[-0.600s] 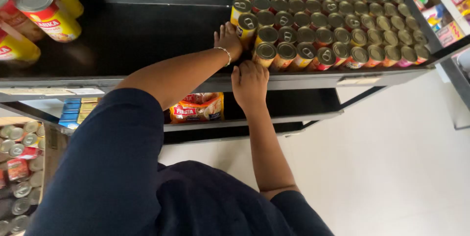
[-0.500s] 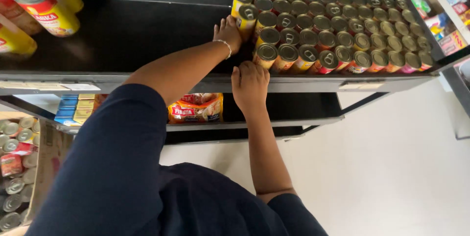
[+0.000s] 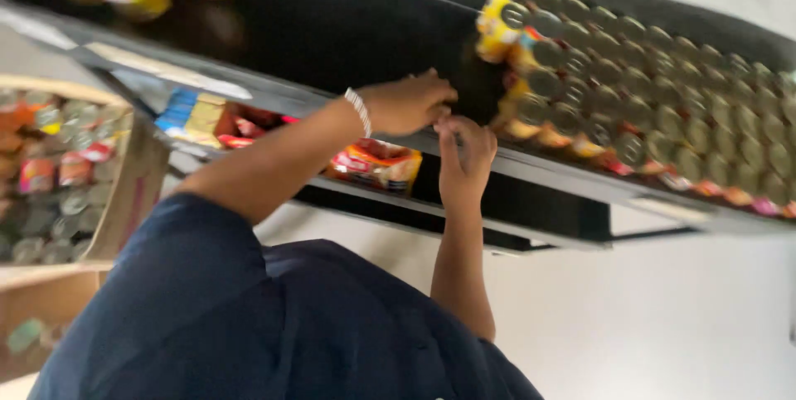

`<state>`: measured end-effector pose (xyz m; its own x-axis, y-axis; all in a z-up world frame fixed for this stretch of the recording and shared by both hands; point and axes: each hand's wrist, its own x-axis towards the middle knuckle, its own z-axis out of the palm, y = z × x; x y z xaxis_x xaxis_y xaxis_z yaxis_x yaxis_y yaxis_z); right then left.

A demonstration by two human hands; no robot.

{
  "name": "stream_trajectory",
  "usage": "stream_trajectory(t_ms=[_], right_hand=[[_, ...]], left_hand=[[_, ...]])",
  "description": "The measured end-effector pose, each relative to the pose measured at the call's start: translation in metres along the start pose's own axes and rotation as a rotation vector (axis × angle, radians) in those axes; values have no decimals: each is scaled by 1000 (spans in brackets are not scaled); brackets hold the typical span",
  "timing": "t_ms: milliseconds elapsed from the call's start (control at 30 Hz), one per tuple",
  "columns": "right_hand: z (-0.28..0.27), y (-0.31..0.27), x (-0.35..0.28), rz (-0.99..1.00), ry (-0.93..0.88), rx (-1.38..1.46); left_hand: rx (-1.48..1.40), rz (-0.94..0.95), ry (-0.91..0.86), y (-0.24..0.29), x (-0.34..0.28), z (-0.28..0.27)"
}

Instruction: Stocking canned goods from a cardboard box onto store shelves.

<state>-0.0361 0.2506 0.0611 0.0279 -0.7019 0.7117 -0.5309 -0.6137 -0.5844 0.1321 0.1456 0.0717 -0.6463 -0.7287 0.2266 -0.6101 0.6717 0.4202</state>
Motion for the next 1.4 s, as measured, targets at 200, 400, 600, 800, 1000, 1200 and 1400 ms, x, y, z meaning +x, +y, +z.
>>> stream_trajectory(t_ms=[200,400,600,800,1000,1200,1400], right_hand=[[96,-45,-40,92,-335,646],[229,-114,-51,214,-833,915],[401,-208,-70,135,-1224,768],[542,-248,-98,276,-1621,520],[635,-213,-147,660,-1740,230],[681,-201,-185,730,-1788,31],[691,-178,-217,987,-1692,216]], left_hand=[[-263,125,320,-6,-199,-40],[-552,-254,248,-81,-353,-68],[-552,-580,309,-201,-533,-55],[-578,-1103,112,-359,-695,60],[-444,-1577,484,-448,-749,86],[-35,-1607,135,-523,-719,58],[-120,-1813,-202,-568,-689,70]])
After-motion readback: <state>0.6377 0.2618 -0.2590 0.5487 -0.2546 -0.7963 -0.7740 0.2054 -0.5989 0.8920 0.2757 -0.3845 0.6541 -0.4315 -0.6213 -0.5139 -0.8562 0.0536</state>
